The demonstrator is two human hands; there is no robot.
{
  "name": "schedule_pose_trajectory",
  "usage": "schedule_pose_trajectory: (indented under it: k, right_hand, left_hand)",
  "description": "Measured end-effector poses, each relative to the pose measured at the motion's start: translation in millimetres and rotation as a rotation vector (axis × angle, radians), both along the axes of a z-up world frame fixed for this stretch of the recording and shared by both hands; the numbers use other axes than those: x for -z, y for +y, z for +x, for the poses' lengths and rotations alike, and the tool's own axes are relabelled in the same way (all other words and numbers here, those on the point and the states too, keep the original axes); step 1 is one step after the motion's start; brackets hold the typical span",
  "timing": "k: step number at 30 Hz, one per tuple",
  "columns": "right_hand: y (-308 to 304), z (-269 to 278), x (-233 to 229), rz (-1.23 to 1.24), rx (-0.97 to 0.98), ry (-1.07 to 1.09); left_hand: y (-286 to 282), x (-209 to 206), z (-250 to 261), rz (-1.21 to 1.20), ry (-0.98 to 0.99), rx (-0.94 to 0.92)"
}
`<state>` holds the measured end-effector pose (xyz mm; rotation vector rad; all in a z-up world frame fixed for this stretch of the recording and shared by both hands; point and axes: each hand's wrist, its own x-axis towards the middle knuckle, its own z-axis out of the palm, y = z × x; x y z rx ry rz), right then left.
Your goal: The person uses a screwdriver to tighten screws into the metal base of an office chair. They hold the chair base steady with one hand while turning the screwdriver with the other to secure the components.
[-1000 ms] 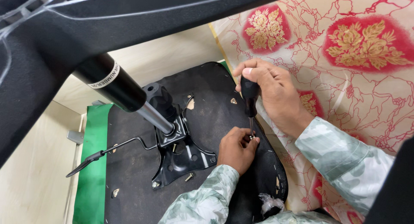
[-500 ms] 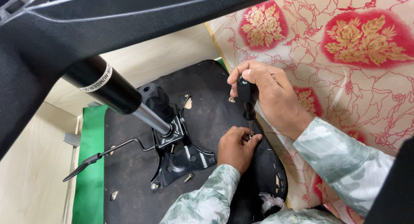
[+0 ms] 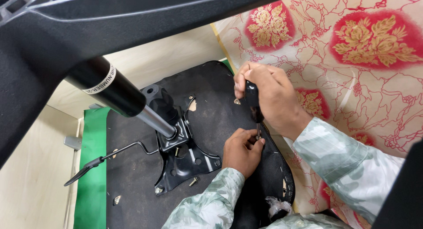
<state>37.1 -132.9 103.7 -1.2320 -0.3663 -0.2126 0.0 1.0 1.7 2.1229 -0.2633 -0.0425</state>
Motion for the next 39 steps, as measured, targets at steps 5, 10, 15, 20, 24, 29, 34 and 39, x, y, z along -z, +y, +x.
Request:
schedule_pose_trajectory:
  k: [5,10,15,20,24,29,34,39]
  right_hand:
    - [0.6,-4.0,0.3,0.091,0.096,0.048]
    - [10.6,-15.1,-7.1,-0.034,0.217,0.057]
    - [13.6,-20.6,-6.9,-0.035,0.231,0.008]
    - [11.5,-16.9,0.7,0.03,0.147,0.035]
    - [10.7,-13.4,1.7,0.078,0.082,-0.036]
    - [-1.2,-15.0,-0.5,-0.021,0.18,0.037]
    - [-8.6,-10.4,-1.3,-0.048,0.151,0.02]
    - [-4.2,-4.8,-1.9,-0.015,0.067,0.017]
  left_hand:
    - [-0.9,0.2,-0.8,-0.008,-0.065,-0.006]
    - [-1.5,3.1,-1.6,0.021,-0.059,-0.008]
    - [-6.6,8.4,0.6,-0.021,-0.088,-0.004]
    - [-8.2,15.9,4.0,0.003,-0.122,0.036]
    - [-6.3,16.8,2.9,-0.024,-0.083,0.047]
    - [-11.0,16.1,9.5,-0.034,-0.044,-0.051]
    - [-11.2,18.0,13.2,-0.026,-0.035,-0.058]
    - [-14.0,17.5,11.9,-0.005,-0.004,-0.038]
